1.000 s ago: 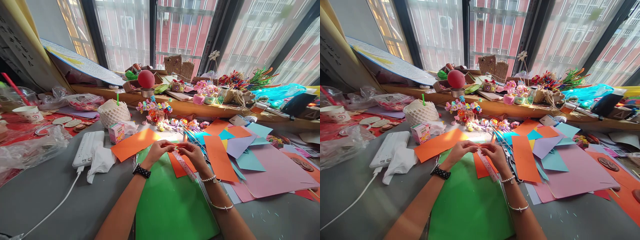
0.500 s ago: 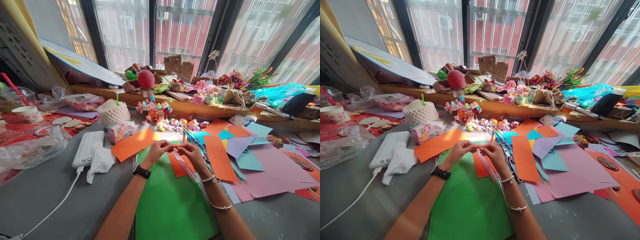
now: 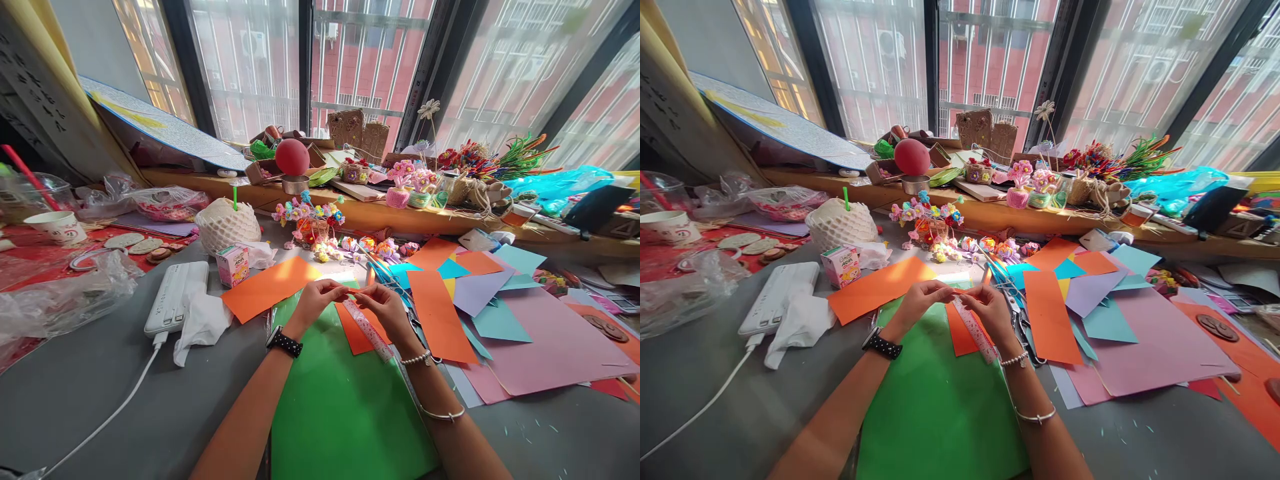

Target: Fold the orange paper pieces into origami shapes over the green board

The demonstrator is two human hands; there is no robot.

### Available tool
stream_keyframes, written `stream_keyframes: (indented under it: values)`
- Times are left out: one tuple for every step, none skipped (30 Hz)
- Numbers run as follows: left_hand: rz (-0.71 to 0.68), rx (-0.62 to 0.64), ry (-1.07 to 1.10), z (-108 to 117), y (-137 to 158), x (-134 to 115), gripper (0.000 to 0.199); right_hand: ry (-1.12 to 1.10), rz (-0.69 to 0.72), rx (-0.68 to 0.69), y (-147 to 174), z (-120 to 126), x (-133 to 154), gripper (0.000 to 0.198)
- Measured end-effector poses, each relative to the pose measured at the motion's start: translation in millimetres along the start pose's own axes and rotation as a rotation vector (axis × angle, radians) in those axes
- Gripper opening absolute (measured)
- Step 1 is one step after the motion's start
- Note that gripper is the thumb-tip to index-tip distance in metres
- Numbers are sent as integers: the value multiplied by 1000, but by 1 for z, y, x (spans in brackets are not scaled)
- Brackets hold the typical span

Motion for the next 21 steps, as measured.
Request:
stream_keyframes:
  values:
    - [-4,-9,-1,1,0,0,24,6,1,-4,0,0,0,19]
    - [-8,-19,-2,2,0,0,24,9,-2,-7,0,0,-1,19]
    - [-10,-30,-2,3,0,-1,23,10,-7,-11,0,1,-1,19]
    - [-11,-41,-2,4,0,-1,23,9,-12,-15,0,1,-2,19]
    - [-14,-51,-2,5,0,-1,22,10,-18,-21,0,1,-2,19]
    - [-17,-60,0,6,0,-2,22,11,-23,-26,0,1,-2,19]
    - [-20,-66,4,6,0,-2,22,12,-27,-32,1,2,-2,19]
    - [-23,-72,9,7,1,-3,21,11,-30,-37,1,2,-2,19]
    - [-25,-78,15,7,1,-3,21,9,-33,-39,1,2,-2,19]
    - [-27,-83,20,7,1,-4,21,5,-33,-36,1,2,-1,19]
    - [-28,-88,23,7,1,-5,21,0,-32,-32,2,1,-1,19]
    - [-29,-91,26,7,2,-5,21,-5,-28,-28,2,1,0,19]
    - [-31,-92,27,7,2,-6,21,-9,-21,-27,2,1,1,19]
    - [-34,-90,27,6,2,-6,21,-11,-11,-28,2,1,2,19]
    - [-37,-87,29,6,2,-6,21,-10,0,-32,2,1,3,18]
    - [-41,-85,34,6,1,-6,21,-7,10,-38,2,1,4,18]
    - [-43,-86,43,6,1,-5,21,-4,19,-44,2,1,5,18]
    - [-44,-88,56,6,1,-4,23,1,26,-50,3,2,5,18]
    - [-41,-89,70,6,1,-3,25,5,31,-56,3,2,6,18]
    - [-38,-89,83,6,1,-2,28,7,35,-61,3,2,6,18]
    - [-36,-90,92,7,0,-2,30,7,37,-67,3,3,6,18]
Point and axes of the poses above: each hand's wrist, its own y-axis away from the middle knuckle, its own z-axis out of the back of the hand, x = y × z, the point moved 8 cm from there along -y, towards the middle knuckle, and after that the axes turned 8 degrees about -z, right-handed, at the moved point
